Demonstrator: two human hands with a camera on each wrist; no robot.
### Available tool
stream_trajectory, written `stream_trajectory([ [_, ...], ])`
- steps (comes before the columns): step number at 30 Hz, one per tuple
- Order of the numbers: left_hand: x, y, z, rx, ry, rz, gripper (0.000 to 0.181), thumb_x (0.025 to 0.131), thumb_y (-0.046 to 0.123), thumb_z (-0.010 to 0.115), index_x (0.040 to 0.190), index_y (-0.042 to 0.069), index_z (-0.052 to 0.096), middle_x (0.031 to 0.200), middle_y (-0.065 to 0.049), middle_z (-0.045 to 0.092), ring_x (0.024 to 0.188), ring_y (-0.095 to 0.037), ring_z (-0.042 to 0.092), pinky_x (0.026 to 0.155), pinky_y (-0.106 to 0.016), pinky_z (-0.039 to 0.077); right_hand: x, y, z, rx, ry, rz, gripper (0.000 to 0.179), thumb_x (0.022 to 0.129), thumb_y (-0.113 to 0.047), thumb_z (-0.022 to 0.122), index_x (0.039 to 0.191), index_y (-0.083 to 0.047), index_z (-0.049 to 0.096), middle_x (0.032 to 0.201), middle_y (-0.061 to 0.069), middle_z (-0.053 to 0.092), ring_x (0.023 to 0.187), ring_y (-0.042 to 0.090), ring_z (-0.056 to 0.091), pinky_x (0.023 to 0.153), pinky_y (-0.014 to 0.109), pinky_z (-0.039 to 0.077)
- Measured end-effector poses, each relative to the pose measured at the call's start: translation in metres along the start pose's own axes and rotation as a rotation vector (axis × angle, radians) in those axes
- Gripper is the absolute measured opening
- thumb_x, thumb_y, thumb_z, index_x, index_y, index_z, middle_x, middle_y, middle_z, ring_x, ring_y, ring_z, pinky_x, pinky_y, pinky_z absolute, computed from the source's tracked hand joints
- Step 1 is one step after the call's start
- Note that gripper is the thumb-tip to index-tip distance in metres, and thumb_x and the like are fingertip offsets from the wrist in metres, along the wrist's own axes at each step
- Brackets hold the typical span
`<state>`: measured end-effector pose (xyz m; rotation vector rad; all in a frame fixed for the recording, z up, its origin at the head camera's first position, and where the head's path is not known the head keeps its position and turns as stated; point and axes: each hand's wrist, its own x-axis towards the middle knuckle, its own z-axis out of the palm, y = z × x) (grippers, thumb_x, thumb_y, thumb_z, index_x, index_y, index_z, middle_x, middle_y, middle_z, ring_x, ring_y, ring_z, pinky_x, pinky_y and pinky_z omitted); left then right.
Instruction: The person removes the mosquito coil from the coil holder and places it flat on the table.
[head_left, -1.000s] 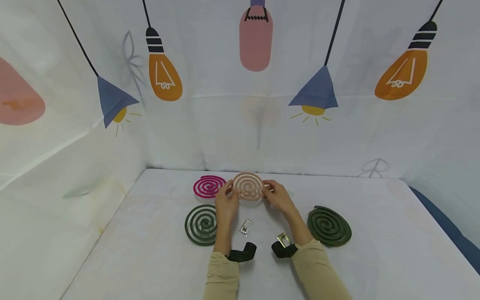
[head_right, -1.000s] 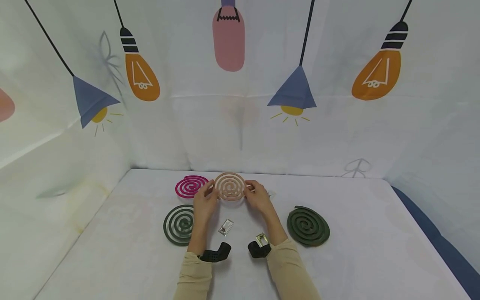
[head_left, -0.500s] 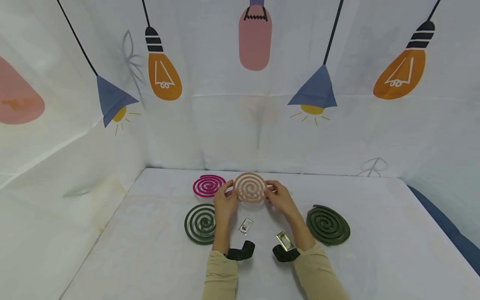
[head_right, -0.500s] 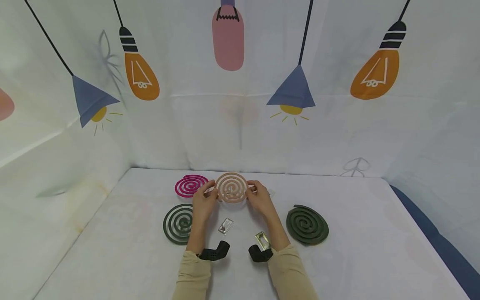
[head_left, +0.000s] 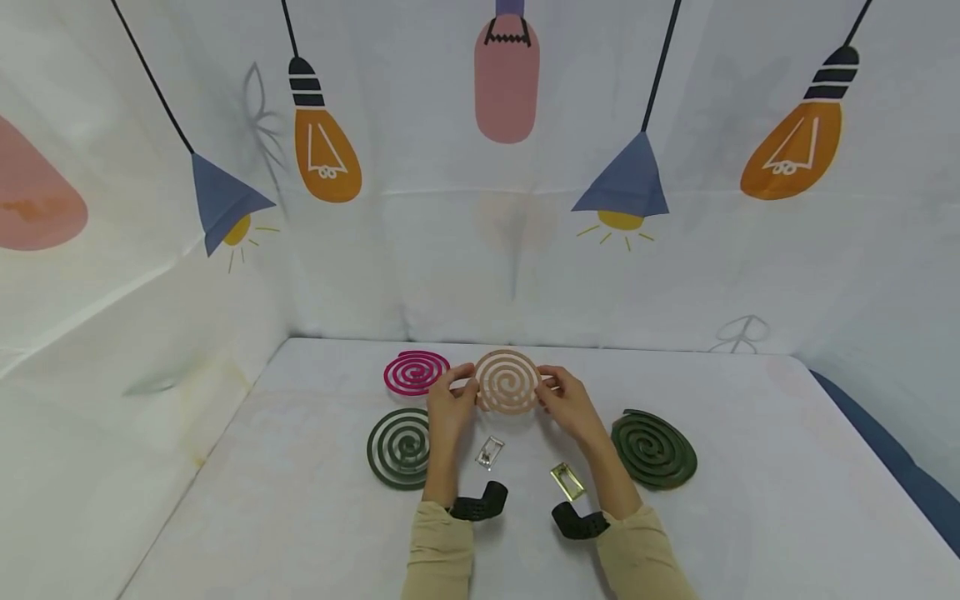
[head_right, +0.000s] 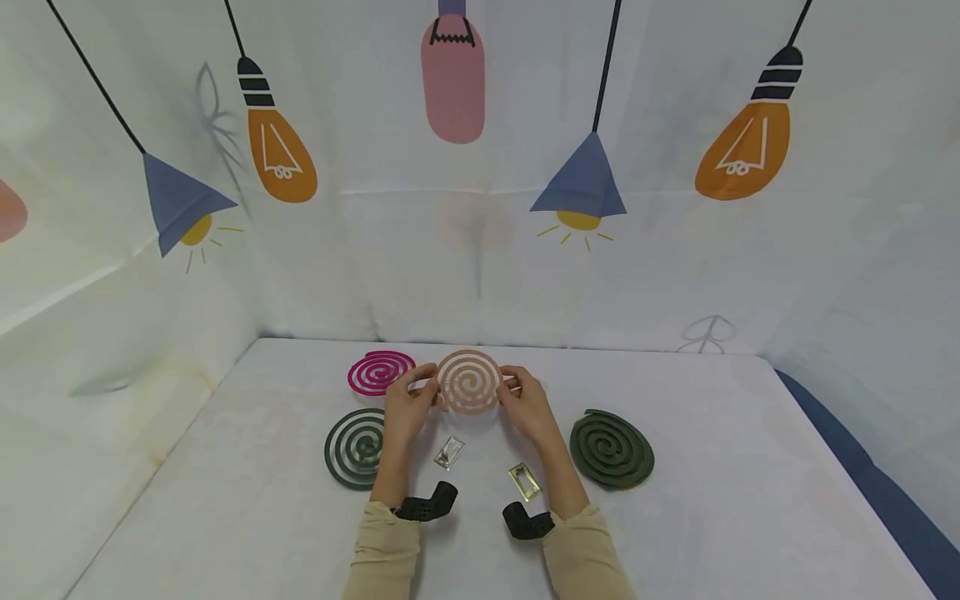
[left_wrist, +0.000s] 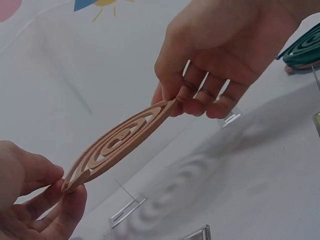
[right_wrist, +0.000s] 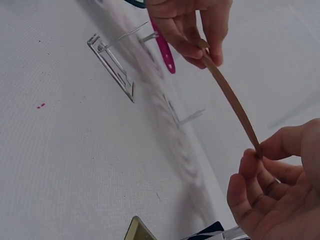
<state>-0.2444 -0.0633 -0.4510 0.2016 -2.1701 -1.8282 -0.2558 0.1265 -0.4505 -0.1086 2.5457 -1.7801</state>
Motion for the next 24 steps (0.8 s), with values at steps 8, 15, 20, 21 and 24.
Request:
stream_trajectory([
  [8,0.000,0.001,0.001,0.005,-0.043,0.025,0.022,0.087,0.004,0.062,0.107,0.000,0.069,0.102,-0.019,0.069,0.078,-0.031,0.071,0.062,-0.022,0.055,-0.010,-0.001,-0.006,0.002,-0.011,-0.011,0.036,0.095,-0.018,0.055,0.127,-0.002,0.053,0.102,0.018,0.060,0.078,0.012,0.058,0.066,0.024,0.049],
  [15,-0.001,-0.001,0.002,-0.006,-0.141,0.037,0.027,0.088,0.003,0.058,0.113,0.004,0.066,0.097,-0.021,0.068,0.072,-0.027,0.070,0.062,-0.025,0.056,-0.014,-0.001,-0.013,-0.007,0.024,-0.099,0.031,0.093,-0.013,0.052,0.121,0.000,0.055,0.093,0.012,0.060,0.071,0.008,0.058,0.062,0.021,0.048],
  [20,0.000,-0.002,0.002,0.015,-0.167,0.062,0.028,0.088,0.001,0.056,0.114,0.005,0.066,0.097,-0.021,0.069,0.069,-0.022,0.068,0.060,-0.021,0.053,-0.015,-0.003,-0.015,-0.011,0.001,-0.072,0.033,0.095,-0.017,0.052,0.125,-0.004,0.053,0.100,0.015,0.059,0.076,0.011,0.059,0.065,0.022,0.049],
  [21,0.000,-0.002,0.002,0.018,-0.167,0.061,0.028,0.088,0.002,0.056,0.114,0.006,0.066,0.097,-0.020,0.069,0.069,-0.021,0.068,0.060,-0.020,0.052,-0.016,-0.003,-0.015,-0.012,-0.005,-0.062,0.034,0.096,-0.019,0.052,0.126,-0.004,0.053,0.102,0.016,0.059,0.078,0.012,0.059,0.065,0.022,0.049],
  [24,-0.001,-0.002,0.002,0.019,-0.168,0.063,0.027,0.089,0.003,0.058,0.114,0.006,0.065,0.097,-0.020,0.069,0.068,-0.021,0.068,0.059,-0.019,0.051,-0.016,-0.005,-0.016,-0.011,-0.012,-0.041,0.035,0.096,-0.020,0.054,0.127,-0.005,0.052,0.104,0.018,0.058,0.078,0.013,0.059,0.066,0.023,0.049],
])
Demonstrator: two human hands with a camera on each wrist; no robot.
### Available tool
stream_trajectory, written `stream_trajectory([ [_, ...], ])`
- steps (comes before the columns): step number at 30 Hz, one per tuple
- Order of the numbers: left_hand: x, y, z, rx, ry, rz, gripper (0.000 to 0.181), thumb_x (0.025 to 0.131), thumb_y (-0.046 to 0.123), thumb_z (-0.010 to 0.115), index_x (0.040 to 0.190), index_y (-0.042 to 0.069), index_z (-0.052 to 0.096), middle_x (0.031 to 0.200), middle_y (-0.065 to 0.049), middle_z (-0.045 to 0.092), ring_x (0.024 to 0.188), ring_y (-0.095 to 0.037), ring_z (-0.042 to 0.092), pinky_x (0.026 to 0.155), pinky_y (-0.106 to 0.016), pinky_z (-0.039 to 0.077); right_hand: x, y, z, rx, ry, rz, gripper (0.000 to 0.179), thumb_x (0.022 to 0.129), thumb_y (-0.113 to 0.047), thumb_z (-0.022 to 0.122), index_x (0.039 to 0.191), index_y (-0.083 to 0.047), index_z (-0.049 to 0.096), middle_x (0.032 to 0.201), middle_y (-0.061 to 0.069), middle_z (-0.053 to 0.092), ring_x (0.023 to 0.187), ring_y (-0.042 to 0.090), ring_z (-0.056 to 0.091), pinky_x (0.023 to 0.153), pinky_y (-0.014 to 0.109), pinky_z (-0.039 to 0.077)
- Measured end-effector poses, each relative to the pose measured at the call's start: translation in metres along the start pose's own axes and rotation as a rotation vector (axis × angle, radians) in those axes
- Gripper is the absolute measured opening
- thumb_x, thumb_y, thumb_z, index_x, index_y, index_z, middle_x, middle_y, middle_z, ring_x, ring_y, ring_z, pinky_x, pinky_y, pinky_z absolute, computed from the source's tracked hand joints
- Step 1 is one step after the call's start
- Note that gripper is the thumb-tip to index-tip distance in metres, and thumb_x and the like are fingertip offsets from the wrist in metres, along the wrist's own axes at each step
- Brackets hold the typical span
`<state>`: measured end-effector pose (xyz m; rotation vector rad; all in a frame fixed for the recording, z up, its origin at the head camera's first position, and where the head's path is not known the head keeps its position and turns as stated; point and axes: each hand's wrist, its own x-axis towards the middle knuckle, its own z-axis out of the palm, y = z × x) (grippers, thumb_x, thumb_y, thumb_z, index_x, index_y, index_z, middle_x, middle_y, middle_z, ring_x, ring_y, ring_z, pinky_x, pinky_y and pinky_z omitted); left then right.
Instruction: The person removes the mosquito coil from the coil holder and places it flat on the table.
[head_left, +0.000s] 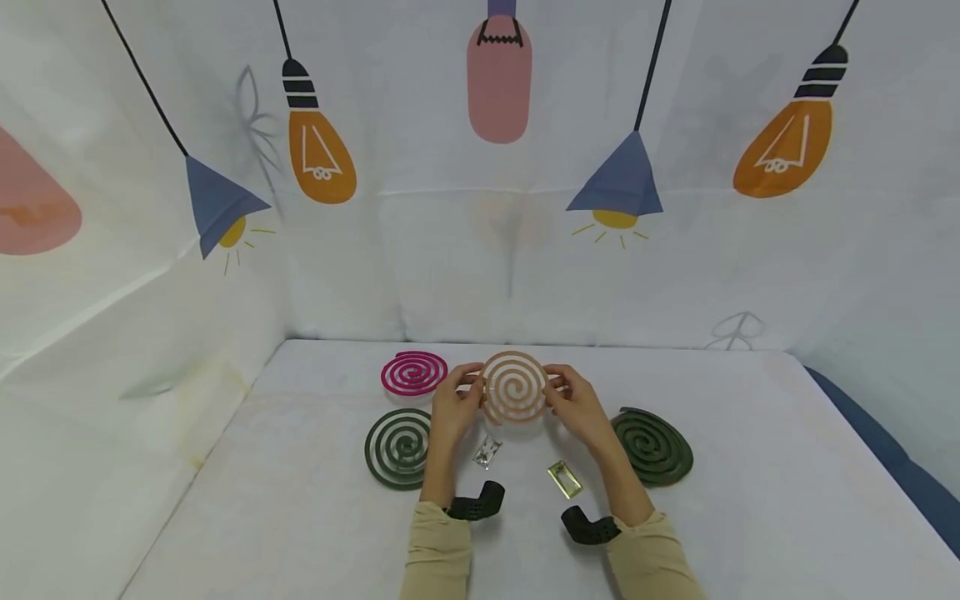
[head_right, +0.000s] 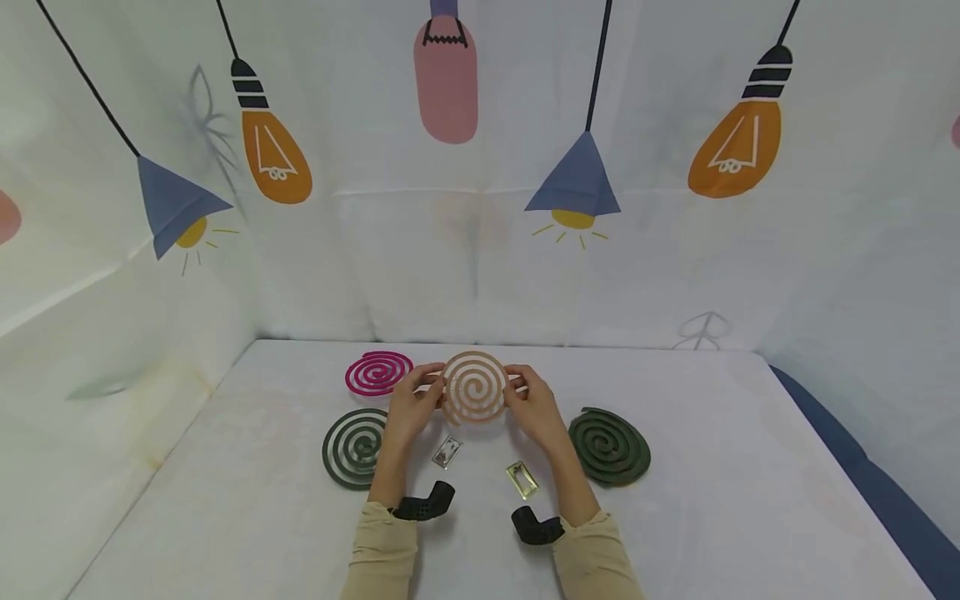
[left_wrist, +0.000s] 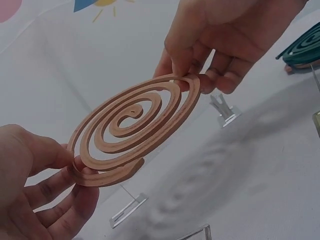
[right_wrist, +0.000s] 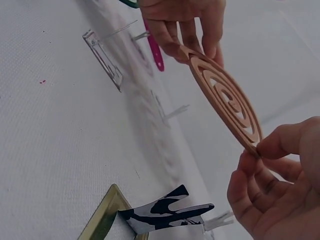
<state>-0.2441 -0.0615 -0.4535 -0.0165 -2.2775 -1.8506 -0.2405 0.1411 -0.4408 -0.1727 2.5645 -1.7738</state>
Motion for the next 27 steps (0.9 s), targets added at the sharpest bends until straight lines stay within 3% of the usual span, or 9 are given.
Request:
stream_trajectory([
  [5,-0.003,0.004,-0.002,-0.032,-0.042,-0.003,0.028,0.088,0.001,0.058,0.116,-0.001,0.063,0.099,-0.026,0.067,0.071,-0.032,0.068,0.059,-0.021,0.053,-0.001,0.002,-0.003,0.021,0.005,-0.008,0.033,0.095,-0.015,0.055,0.126,-0.005,0.053,0.104,0.019,0.058,0.075,0.011,0.058,0.064,0.024,0.050],
  [10,-0.010,0.027,-0.002,-0.089,-0.128,0.015,0.030,0.089,-0.004,0.055,0.118,-0.010,0.057,0.102,-0.033,0.063,0.079,-0.045,0.066,0.066,-0.036,0.058,0.000,0.003,-0.017,0.002,0.002,-0.066,0.031,0.095,-0.012,0.055,0.125,-0.005,0.053,0.105,0.021,0.058,0.074,0.010,0.059,0.064,0.028,0.051],
  [14,-0.016,0.042,0.000,-0.064,-0.181,0.031,0.030,0.090,-0.001,0.054,0.120,-0.008,0.056,0.105,-0.031,0.063,0.081,-0.043,0.067,0.070,-0.039,0.058,-0.002,0.002,-0.029,-0.002,-0.003,-0.051,0.032,0.094,-0.011,0.055,0.125,-0.006,0.053,0.106,0.021,0.057,0.075,0.012,0.059,0.064,0.028,0.050],
  [20,-0.015,0.042,0.001,-0.067,-0.203,0.032,0.031,0.091,0.000,0.054,0.122,-0.005,0.056,0.105,-0.029,0.064,0.083,-0.042,0.067,0.072,-0.041,0.057,-0.005,0.000,-0.036,0.009,-0.036,-0.033,0.035,0.094,-0.012,0.056,0.127,-0.006,0.051,0.109,0.021,0.056,0.077,0.017,0.060,0.063,0.026,0.048],
  [27,-0.015,0.041,0.002,-0.081,-0.247,0.042,0.034,0.090,-0.002,0.054,0.123,-0.006,0.054,0.105,-0.030,0.063,0.082,-0.042,0.067,0.071,-0.037,0.057,-0.008,-0.002,-0.041,-0.014,-0.037,-0.033,0.034,0.095,-0.016,0.056,0.127,-0.008,0.052,0.110,0.020,0.057,0.077,0.012,0.059,0.062,0.021,0.042],
])
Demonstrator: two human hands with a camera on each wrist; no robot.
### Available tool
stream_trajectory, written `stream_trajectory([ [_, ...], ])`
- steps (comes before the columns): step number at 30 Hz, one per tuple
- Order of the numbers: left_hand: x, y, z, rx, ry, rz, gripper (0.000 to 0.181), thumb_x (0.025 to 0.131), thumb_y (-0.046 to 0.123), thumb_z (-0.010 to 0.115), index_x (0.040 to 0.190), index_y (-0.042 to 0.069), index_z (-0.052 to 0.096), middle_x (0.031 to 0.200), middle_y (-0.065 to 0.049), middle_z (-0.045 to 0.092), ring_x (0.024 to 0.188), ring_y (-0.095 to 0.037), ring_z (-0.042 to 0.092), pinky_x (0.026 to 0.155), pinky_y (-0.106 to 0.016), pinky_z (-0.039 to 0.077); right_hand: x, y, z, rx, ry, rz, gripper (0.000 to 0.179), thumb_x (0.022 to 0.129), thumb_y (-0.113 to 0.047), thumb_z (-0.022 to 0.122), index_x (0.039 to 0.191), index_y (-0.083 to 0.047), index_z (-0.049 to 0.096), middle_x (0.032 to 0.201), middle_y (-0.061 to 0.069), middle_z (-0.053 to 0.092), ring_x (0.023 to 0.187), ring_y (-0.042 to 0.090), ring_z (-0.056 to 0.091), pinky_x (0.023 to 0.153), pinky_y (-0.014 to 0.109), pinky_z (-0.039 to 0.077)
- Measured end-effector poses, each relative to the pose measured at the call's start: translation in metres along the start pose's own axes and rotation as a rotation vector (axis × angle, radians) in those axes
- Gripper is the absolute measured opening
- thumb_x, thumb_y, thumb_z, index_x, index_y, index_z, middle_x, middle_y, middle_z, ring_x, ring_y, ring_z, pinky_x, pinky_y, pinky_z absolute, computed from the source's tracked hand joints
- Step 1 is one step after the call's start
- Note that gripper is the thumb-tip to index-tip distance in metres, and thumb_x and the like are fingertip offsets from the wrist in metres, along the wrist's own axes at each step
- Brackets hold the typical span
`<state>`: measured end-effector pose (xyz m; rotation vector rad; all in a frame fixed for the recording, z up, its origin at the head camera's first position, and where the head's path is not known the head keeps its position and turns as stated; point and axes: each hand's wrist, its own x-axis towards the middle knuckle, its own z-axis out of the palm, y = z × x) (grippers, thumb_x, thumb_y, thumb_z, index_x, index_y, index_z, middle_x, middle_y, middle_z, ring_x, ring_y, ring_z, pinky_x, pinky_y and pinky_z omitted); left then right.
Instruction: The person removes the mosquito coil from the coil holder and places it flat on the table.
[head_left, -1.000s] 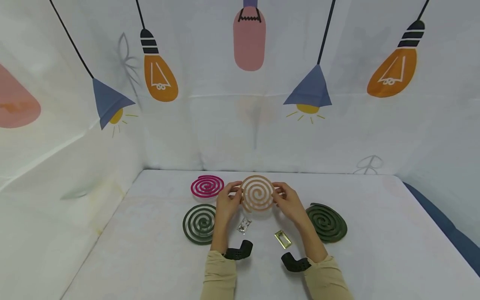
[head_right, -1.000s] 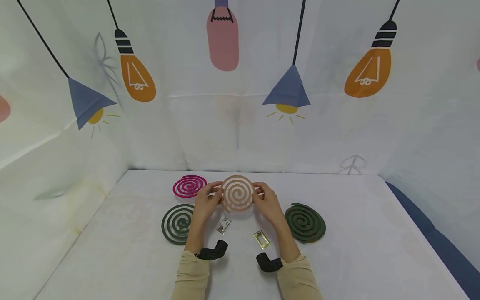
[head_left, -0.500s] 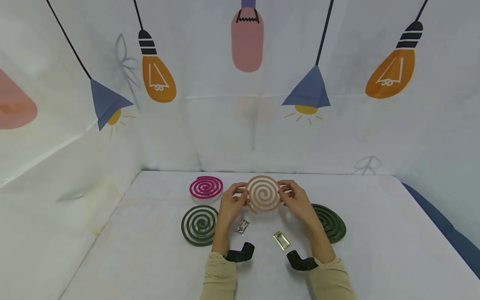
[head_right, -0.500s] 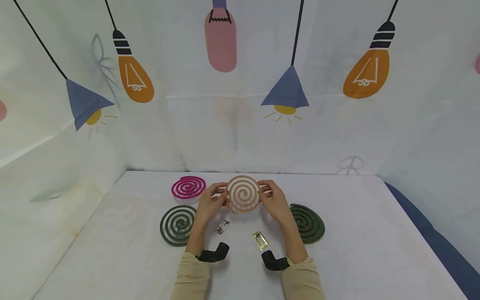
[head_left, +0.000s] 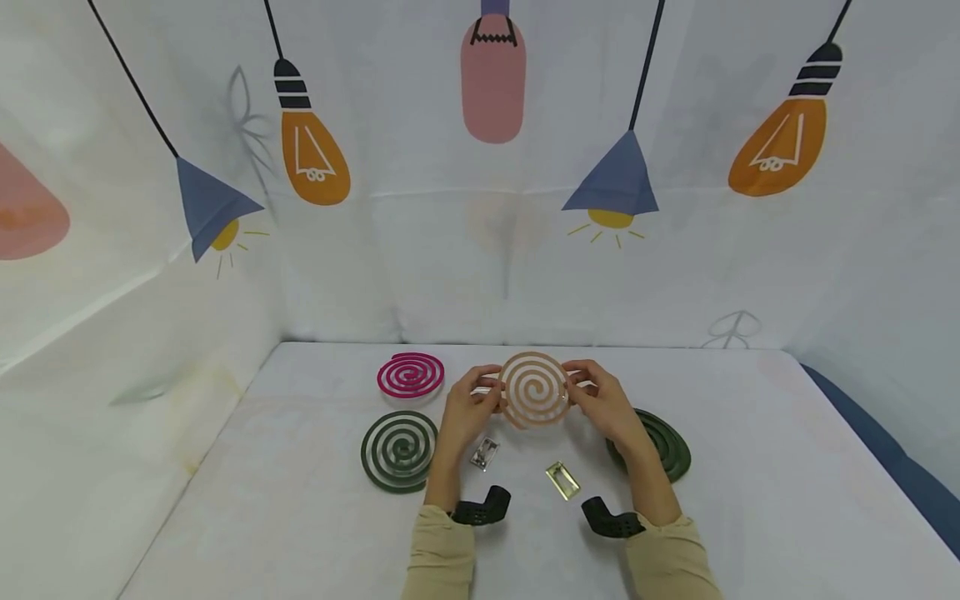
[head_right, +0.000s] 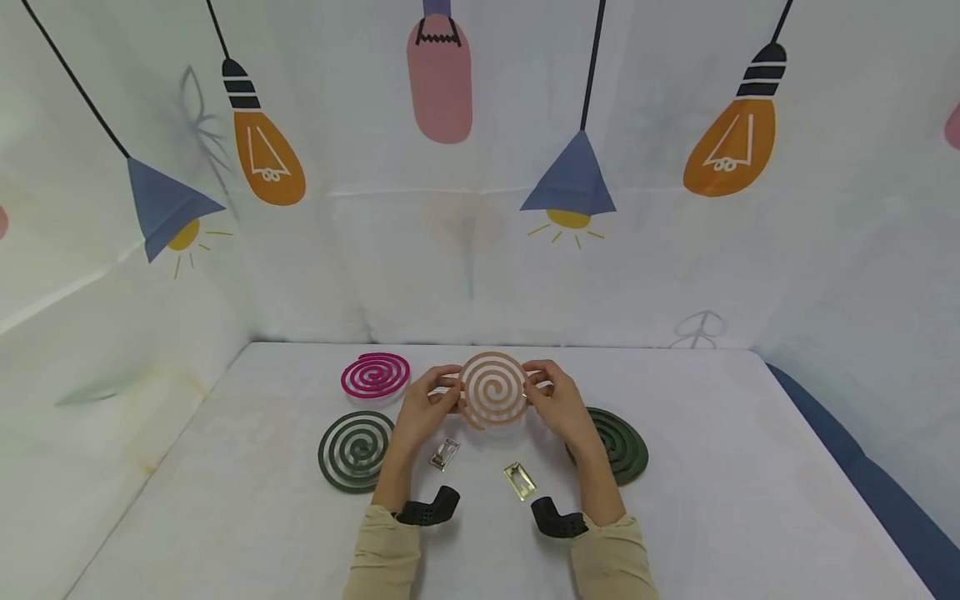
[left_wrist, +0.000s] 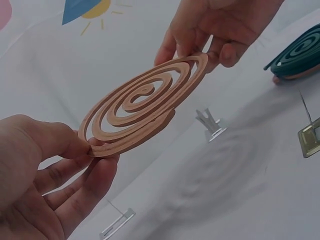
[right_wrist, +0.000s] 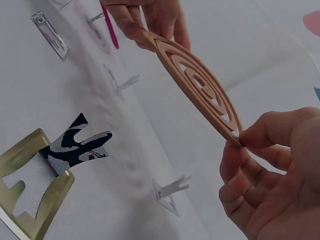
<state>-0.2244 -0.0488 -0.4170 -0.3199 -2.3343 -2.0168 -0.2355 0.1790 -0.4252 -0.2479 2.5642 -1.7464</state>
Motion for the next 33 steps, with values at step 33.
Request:
stream_trajectory([
  [33,-0.001,0.008,0.022,-0.017,-0.058,0.044,0.034,0.090,-0.005,0.053,0.124,-0.006,0.053,0.105,-0.031,0.063,0.083,-0.045,0.066,0.073,-0.048,0.055,-0.003,0.006,-0.028,-0.126,0.007,-0.009,0.032,0.096,-0.017,0.054,0.126,-0.007,0.051,0.106,0.018,0.058,0.080,0.018,0.061,0.063,0.026,0.044],
])
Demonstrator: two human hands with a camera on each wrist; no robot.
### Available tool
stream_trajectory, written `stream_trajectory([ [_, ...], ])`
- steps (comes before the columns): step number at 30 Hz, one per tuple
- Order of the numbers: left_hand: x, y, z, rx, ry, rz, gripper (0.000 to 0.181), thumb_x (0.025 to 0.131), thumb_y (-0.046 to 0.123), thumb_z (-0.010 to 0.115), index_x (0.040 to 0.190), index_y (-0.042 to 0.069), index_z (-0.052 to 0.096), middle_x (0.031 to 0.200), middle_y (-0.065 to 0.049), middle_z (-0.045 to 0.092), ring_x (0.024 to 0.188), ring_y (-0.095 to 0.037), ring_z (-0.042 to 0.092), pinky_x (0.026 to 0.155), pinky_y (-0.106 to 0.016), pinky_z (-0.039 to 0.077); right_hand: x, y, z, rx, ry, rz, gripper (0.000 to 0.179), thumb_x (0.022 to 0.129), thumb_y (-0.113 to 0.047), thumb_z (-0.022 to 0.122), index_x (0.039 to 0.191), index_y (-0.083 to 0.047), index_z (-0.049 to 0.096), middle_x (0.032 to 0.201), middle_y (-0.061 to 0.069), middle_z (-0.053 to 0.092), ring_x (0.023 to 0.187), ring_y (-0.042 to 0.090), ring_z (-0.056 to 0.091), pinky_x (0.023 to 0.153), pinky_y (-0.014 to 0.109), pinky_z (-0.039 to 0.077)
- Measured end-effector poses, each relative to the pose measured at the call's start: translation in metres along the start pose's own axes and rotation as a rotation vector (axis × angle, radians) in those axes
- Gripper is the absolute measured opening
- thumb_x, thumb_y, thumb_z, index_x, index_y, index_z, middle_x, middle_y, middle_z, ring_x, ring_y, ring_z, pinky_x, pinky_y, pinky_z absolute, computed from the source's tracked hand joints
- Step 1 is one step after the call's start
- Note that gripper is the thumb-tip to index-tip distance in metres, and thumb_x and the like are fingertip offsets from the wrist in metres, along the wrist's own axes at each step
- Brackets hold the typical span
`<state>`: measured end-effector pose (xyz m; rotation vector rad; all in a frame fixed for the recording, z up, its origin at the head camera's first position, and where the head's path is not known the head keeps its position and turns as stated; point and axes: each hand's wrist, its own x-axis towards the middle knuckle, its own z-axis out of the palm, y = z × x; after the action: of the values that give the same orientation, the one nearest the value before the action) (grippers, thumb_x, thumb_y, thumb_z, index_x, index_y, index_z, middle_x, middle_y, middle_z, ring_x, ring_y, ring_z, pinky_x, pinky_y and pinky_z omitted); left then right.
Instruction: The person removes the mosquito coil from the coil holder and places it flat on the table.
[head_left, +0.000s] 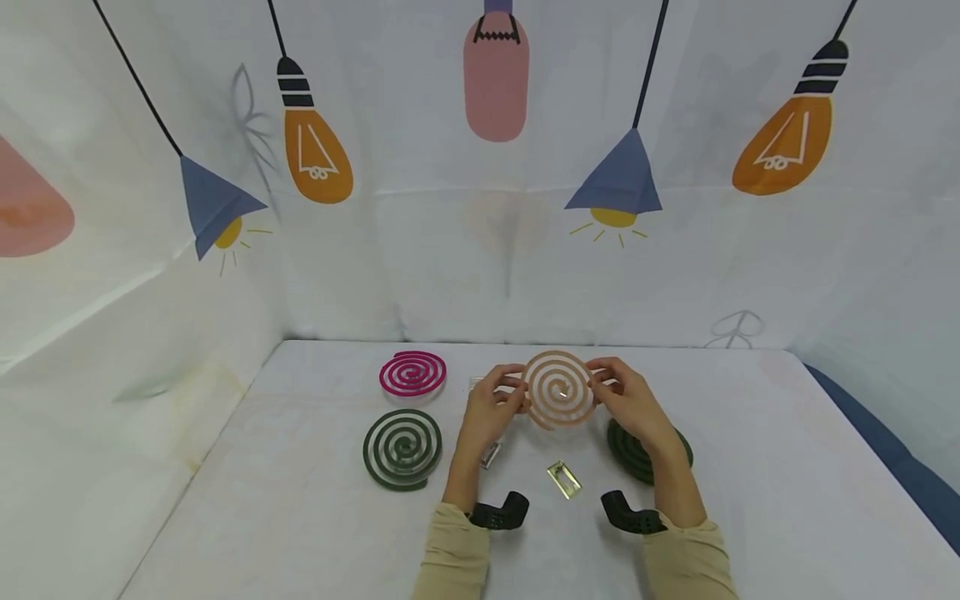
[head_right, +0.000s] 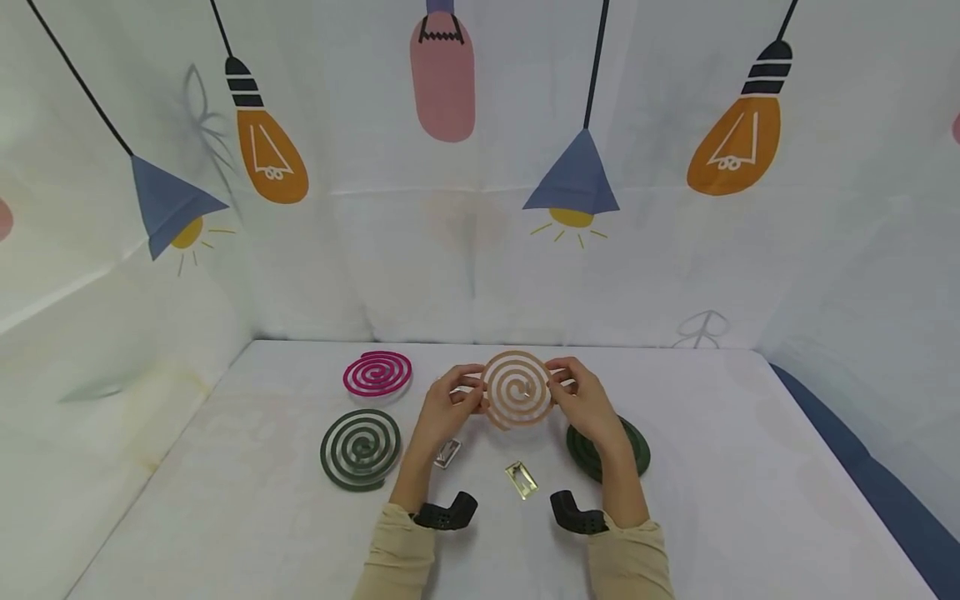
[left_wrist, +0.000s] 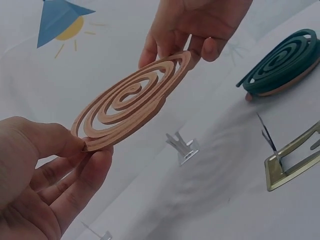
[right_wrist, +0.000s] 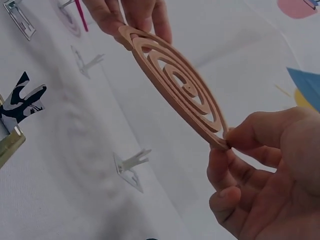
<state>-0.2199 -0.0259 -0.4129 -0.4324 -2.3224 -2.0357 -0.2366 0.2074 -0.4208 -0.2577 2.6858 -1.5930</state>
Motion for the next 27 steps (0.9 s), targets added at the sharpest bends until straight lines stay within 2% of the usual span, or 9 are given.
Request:
stream_trajectory([
  [5,0.001,-0.001,0.005,-0.042,0.014,0.000,0.037,0.089,-0.007,0.054,0.126,-0.006,0.051,0.104,-0.032,0.063,0.083,-0.046,0.066,0.073,-0.047,0.056,-0.001,0.000,-0.004,-0.020,0.007,-0.007,0.031,0.096,-0.017,0.053,0.126,-0.007,0.051,0.106,0.018,0.058,0.080,0.018,0.061,0.064,0.026,0.044],
  [11,0.000,0.000,0.012,-0.026,0.021,-0.007,0.035,0.089,-0.005,0.054,0.125,-0.004,0.053,0.103,-0.030,0.063,0.082,-0.043,0.067,0.071,-0.042,0.057,-0.003,0.002,-0.008,-0.021,0.027,-0.014,0.031,0.096,-0.016,0.053,0.123,-0.003,0.052,0.105,0.020,0.059,0.078,0.014,0.061,0.068,0.029,0.049],
  [20,0.001,0.000,0.019,-0.028,0.019,0.002,0.033,0.089,-0.006,0.052,0.122,-0.005,0.055,0.102,-0.030,0.063,0.080,-0.043,0.067,0.071,-0.048,0.056,-0.006,0.003,-0.014,-0.029,0.031,0.007,0.030,0.097,-0.019,0.052,0.122,-0.003,0.051,0.105,0.019,0.058,0.077,0.011,0.059,0.070,0.032,0.050],
  [27,-0.001,0.001,0.025,-0.021,0.012,0.005,0.033,0.088,-0.006,0.054,0.121,-0.005,0.055,0.101,-0.030,0.064,0.081,-0.043,0.067,0.070,-0.050,0.055,-0.008,0.000,-0.020,-0.037,0.031,0.028,0.031,0.097,-0.016,0.051,0.121,0.003,0.049,0.106,0.022,0.058,0.077,0.010,0.060,0.068,0.027,0.051],
])
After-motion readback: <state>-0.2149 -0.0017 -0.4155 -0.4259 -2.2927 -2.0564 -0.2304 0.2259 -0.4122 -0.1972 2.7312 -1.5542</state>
